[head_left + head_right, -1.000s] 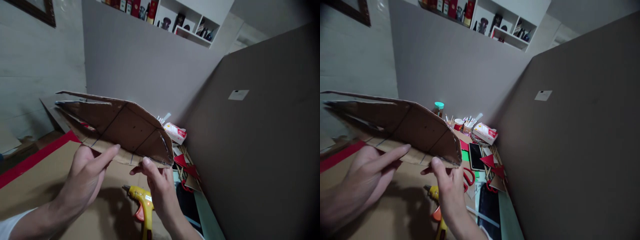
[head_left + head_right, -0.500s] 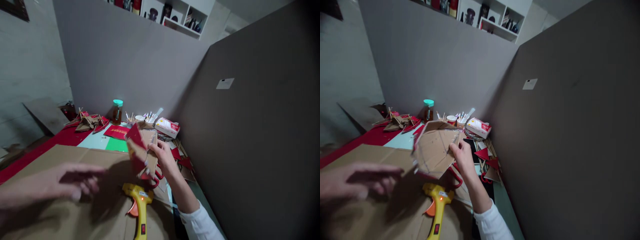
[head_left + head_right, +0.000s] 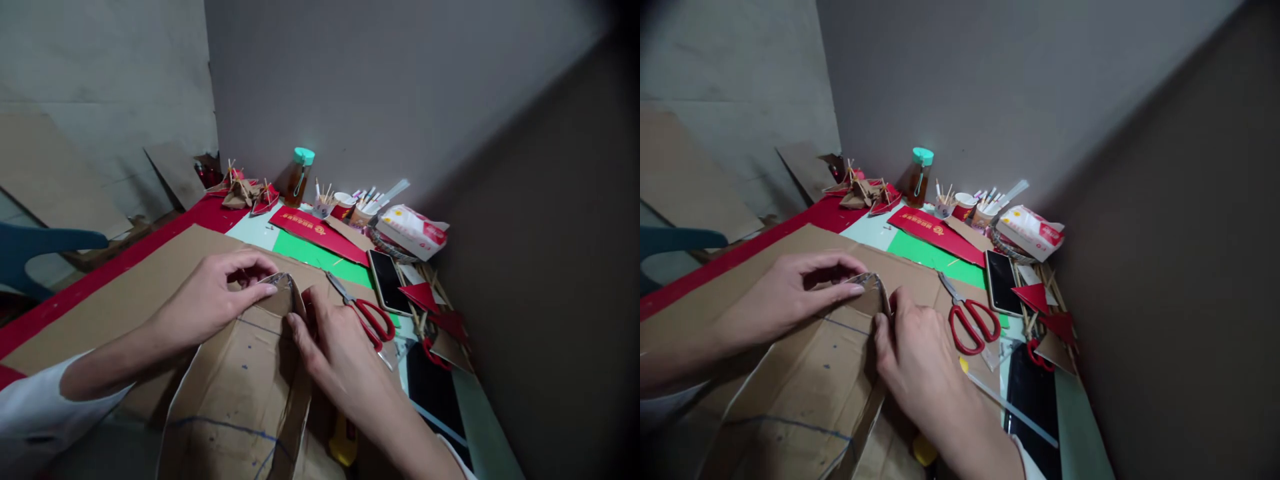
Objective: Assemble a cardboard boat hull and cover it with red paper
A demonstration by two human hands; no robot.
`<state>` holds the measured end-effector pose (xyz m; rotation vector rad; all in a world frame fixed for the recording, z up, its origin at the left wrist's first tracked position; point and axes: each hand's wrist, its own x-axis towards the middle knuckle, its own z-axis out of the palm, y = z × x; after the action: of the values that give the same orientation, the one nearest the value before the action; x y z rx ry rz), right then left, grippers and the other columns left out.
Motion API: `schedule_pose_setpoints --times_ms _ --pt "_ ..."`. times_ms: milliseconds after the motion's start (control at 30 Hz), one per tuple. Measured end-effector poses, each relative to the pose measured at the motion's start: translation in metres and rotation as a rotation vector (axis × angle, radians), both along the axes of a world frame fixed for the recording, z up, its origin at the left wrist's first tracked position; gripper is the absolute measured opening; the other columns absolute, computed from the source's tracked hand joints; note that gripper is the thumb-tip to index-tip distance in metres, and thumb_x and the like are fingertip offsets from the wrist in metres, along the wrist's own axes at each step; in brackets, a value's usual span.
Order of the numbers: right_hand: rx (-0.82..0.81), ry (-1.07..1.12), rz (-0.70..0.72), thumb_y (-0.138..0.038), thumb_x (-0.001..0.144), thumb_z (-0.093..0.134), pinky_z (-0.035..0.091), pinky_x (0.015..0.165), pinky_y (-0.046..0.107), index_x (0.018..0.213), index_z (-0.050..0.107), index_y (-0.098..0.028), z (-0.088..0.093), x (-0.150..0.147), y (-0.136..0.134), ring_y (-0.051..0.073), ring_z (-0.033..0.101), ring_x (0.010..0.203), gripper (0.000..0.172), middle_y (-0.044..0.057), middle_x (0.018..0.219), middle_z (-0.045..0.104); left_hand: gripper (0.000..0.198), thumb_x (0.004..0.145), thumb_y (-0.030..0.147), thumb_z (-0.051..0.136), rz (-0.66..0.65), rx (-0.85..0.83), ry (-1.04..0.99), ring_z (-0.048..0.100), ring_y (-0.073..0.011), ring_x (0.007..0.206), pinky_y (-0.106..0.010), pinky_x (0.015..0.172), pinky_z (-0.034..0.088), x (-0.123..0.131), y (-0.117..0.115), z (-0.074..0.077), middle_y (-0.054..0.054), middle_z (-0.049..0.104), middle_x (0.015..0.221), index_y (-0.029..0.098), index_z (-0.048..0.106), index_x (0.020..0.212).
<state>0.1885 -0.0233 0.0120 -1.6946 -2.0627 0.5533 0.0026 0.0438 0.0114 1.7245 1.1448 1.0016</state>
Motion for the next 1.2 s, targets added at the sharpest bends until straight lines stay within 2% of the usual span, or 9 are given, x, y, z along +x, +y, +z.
schedule_pose_setpoints --times_ms 67,167,267,367,633,800,1000,1100,1200 --pt "0.0 -0.095 0.031 -0.025 0.099 0.053 0.017 0.051 0.028 0.085 0.043 -0.024 -0.004 -0.002 0.001 0.014 0.032 0.048 0.017 -0.007 0.058 0.042 0.009 0.075 0.034 0.077 -0.001 0.005 0.025 0.059 -0.0197 0.072 -0.031 0.071 0.046 0.0 0.003 -0.006 0.0 0.07 0.075 0.025 0.075 0.076" --pt "0.036 -0.157 0.043 -0.026 0.1 0.053 0.022 0.053 0.028 0.083 0.047 -0.023 -0.012 -0.001 0.004 0.016 0.045 0.055 0.018 -0.002 0.065 0.053 0.009 0.077 0.034 0.075 -0.012 0.027 0.09 0.058 -0.0189 0.071 -0.03 0.068 0.045 0.0 0.006 -0.014 0.0 0.069 0.074 0.024 0.075 0.076" --pt "0.172 -0.135 0.019 -0.026 0.099 0.055 0.029 0.057 0.028 0.085 0.054 -0.021 -0.02 0.001 0.007 0.018 0.054 0.064 0.015 0.003 0.078 0.062 0.01 0.078 0.033 0.073 -0.037 0.037 0.141 0.059 -0.0183 0.071 -0.029 0.066 0.045 0.0 0.005 -0.02 0.001 0.069 0.073 0.024 0.074 0.077" --pt "0.281 -0.061 0.013 -0.024 0.097 0.054 0.034 0.06 0.029 0.085 0.057 -0.019 -0.028 0.001 0.01 0.018 0.058 0.069 0.013 0.003 0.081 0.064 0.008 0.079 0.032 0.072 -0.058 0.04 0.163 0.061 -0.0177 0.072 -0.028 0.066 0.046 0.003 0.003 -0.024 0.001 0.071 0.074 0.024 0.075 0.077" --pt "0.268 0.04 0.014 -0.019 0.094 0.058 0.033 0.056 0.028 0.077 0.056 -0.019 -0.036 -0.001 0.011 0.012 0.051 0.061 0.017 -0.001 0.071 0.06 0.009 0.075 0.032 0.074 0.041 0.097 0.176 0.063 -0.0177 0.066 -0.027 0.06 0.046 0.007 0.001 -0.037 0.001 0.074 0.069 0.027 0.08 0.07" --pt "0.303 0.076 0.018 -0.012 0.09 0.058 0.033 0.055 0.026 0.075 0.055 -0.018 -0.037 -0.004 0.006 0.01 0.046 0.059 0.017 -0.003 0.067 0.057 0.01 0.075 0.03 0.076 0.042 0.093 0.119 0.063 -0.0178 0.064 -0.027 0.062 0.047 0.003 -0.001 -0.043 0.004 0.075 0.066 0.03 0.081 0.066" --pt "0.29 0.044 0.044 -0.01 0.085 0.054 0.03 0.053 0.029 0.074 0.052 -0.019 -0.035 -0.008 0.002 0.011 0.045 0.058 0.015 -0.002 0.068 0.055 0.016 0.072 0.023 0.075 0.041 0.049 0.122 0.06 -0.0138 0.058 -0.025 0.054 0.04 0.005 -0.005 -0.034 0.007 0.074 0.061 0.031 0.079 0.059" --pt "0.294 0.047 0.035 -0.01 0.086 0.053 0.028 0.052 0.028 0.072 0.048 -0.02 -0.035 -0.01 0.002 0.011 0.042 0.056 0.019 -0.001 0.067 0.054 0.014 0.068 0.025 0.075 0.058 -0.014 0.135 0.06 -0.0151 0.058 -0.026 0.053 0.04 0.006 -0.006 -0.031 0.006 0.073 0.061 0.031 0.077 0.055" --pt "0.294 0.041 0.044 -0.01 0.087 0.053 0.028 0.053 0.028 0.072 0.047 -0.02 -0.037 -0.011 0.003 0.011 0.042 0.055 0.019 -0.001 0.066 0.054 0.011 0.066 0.029 0.075 0.067 -0.04 0.165 0.061 -0.0173 0.059 -0.027 0.052 0.041 0.007 -0.004 -0.034 0.003 0.074 0.061 0.029 0.077 0.056"
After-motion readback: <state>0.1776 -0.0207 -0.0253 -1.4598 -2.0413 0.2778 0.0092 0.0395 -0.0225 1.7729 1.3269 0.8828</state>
